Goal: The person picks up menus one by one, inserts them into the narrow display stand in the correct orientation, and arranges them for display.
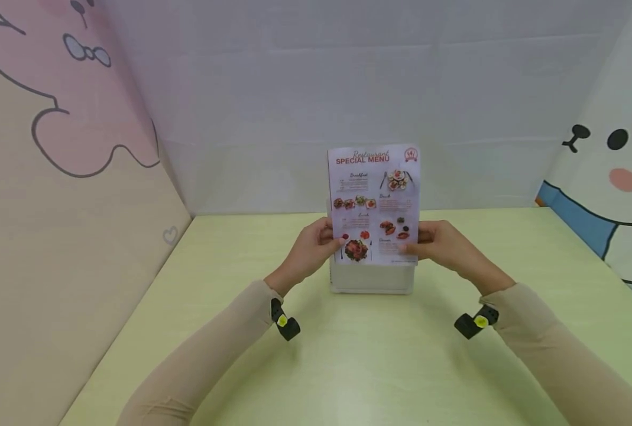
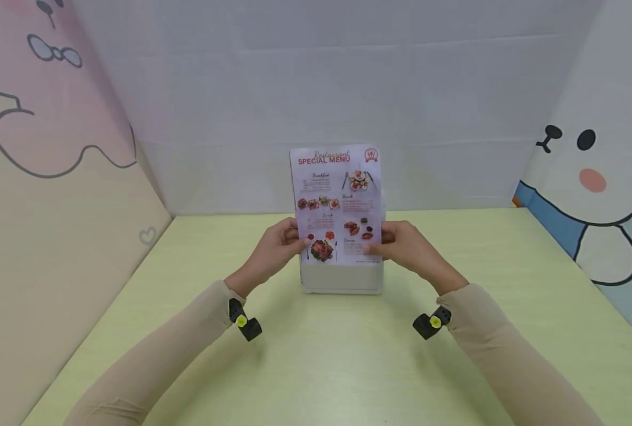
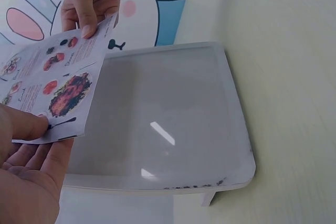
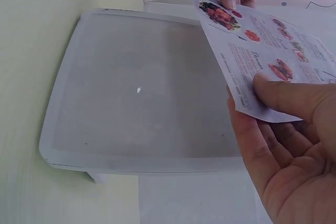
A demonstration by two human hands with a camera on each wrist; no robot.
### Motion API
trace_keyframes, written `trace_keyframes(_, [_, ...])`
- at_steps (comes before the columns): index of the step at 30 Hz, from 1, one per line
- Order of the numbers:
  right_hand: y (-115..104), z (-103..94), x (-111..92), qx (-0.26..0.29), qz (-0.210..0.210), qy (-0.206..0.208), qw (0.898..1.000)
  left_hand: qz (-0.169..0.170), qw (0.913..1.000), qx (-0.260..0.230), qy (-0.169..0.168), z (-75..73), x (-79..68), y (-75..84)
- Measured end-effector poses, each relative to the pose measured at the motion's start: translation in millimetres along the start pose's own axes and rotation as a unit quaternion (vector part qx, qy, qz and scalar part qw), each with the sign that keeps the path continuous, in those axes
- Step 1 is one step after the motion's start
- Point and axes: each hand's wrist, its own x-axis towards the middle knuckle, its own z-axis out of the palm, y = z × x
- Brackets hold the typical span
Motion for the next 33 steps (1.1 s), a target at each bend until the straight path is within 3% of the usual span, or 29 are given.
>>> trace_keyframes(9, [-15, -12.0, 5, -0.015, -0.016, 0.026, 0.999, 0.037, 0.9983, 0.044, 0.008, -4.6, 8.7, 20.0])
trace_keyframes(17, [-27, -23.2, 12, -0.036, -0.025, 0.048, 0.998, 0.058, 0.9938, 0.085, 0.042, -12.3, 19.4, 35.8])
trace_keyframes(28, [-41, -33.7, 26, -0.048, -0.031, 0.097, 0.994, 0.082, 0.9912, 0.060, 0.085, -17.8, 37.0, 44.3])
trace_keyframes(33, [-39, -34.9, 33, -0.049, -0.053, 0.127, 0.989, 0.096, 0.9880, 0.054, 0.108, -15.1, 45.2, 44.4])
